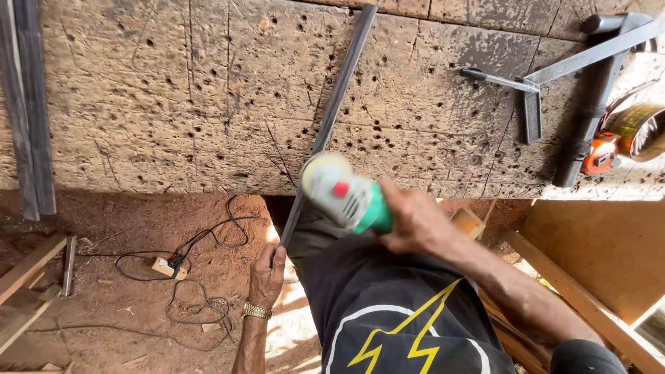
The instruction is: The person uses a handheld angle grinder to grind the surface of long metal rods placed on a wooden workbench. The person holds each rod steady with one hand while moving the grinder along its length, then sets the finished rod aside and picks up the next one.
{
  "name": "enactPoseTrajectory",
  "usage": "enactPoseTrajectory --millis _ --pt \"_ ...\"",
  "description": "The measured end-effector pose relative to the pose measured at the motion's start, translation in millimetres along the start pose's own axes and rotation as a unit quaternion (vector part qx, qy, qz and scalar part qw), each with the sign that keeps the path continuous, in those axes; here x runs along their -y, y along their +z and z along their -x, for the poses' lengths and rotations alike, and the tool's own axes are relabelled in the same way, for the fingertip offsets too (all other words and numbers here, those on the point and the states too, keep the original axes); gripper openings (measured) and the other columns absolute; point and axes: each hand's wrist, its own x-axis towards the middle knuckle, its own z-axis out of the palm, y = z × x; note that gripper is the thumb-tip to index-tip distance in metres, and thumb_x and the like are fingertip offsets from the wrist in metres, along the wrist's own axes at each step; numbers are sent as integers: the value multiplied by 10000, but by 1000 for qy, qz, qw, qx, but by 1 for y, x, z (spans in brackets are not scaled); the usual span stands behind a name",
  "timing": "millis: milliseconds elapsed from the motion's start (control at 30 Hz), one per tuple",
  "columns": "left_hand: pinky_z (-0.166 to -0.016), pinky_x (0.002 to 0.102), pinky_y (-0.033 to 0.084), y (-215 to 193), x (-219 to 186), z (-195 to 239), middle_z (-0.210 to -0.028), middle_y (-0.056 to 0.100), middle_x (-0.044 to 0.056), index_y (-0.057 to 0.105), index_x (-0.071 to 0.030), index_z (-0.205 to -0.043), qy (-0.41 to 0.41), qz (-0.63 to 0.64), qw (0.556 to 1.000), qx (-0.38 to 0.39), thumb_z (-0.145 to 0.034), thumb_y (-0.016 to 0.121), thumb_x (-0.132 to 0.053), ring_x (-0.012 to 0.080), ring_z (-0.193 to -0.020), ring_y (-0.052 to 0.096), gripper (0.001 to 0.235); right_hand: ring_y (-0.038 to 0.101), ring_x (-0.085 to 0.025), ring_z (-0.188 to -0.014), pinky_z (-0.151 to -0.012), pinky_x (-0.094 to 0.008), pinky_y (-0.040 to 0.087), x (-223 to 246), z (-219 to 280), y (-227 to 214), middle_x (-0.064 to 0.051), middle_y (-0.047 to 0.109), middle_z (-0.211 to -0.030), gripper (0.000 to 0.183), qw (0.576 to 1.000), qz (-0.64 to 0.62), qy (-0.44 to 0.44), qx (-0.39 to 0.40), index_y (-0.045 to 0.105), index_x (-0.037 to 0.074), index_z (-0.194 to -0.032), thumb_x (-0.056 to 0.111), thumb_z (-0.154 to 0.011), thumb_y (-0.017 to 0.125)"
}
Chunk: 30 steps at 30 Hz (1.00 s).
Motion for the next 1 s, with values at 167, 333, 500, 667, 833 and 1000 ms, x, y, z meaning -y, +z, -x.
enactPoseTrajectory --millis 167,333,500,667,833,1000 --pt "-434 386 315 14 40 7 -521 377 32 523 -83 -814 0 9 1000 27 -1043 364 -594 155 -447 396 582 682 -427 -750 -618 -531 565 45 1 18 -217 678 -898 644 996 25 -79 17 454 2 -1078 117 -599 868" --pt "-431 408 315 19 41 11 -515 358 63 495 -64 -776 28 -7 1000 5 -1064 327 -575 180 -435 391 610 669 -452 -810 -664 -550 539 46 -3 21 -234 664 -947 710 997 51 -61 21 443 -20 -1162 138 -608 859" --pt "-428 427 319 22 42 8 -530 347 101 501 -55 -790 70 -35 997 -28 -1089 302 -524 239 -410 405 591 714 -414 -743 -604 -511 576 25 -16 5 -204 710 -880 570 997 57 -45 -30 460 7 -1109 95 -668 810" --pt "-415 423 322 19 48 4 -509 350 102 530 -55 -801 65 -31 997 -22 -1076 310 -513 243 -398 414 578 736 -381 -680 -564 -458 631 7 -40 -25 -242 725 -838 607 995 37 -54 -80 480 7 -1161 53 -649 802" --pt "-420 405 325 16 55 3 -524 344 82 517 -53 -782 75 -37 996 -29 -1101 307 -529 222 -419 404 610 748 -373 -687 -609 -440 659 11 -57 -73 -252 719 -831 603 994 70 -8 -86 484 -10 -1132 42 -631 815" --pt "-348 379 327 16 73 0 -463 357 35 598 -46 -916 31 -61 997 -20 -1041 277 -564 172 -361 405 622 770 -333 -836 -712 -408 688 12 -62 -113 -256 725 -1019 704 994 2 12 -109 483 -23 -1364 3 -726 781"
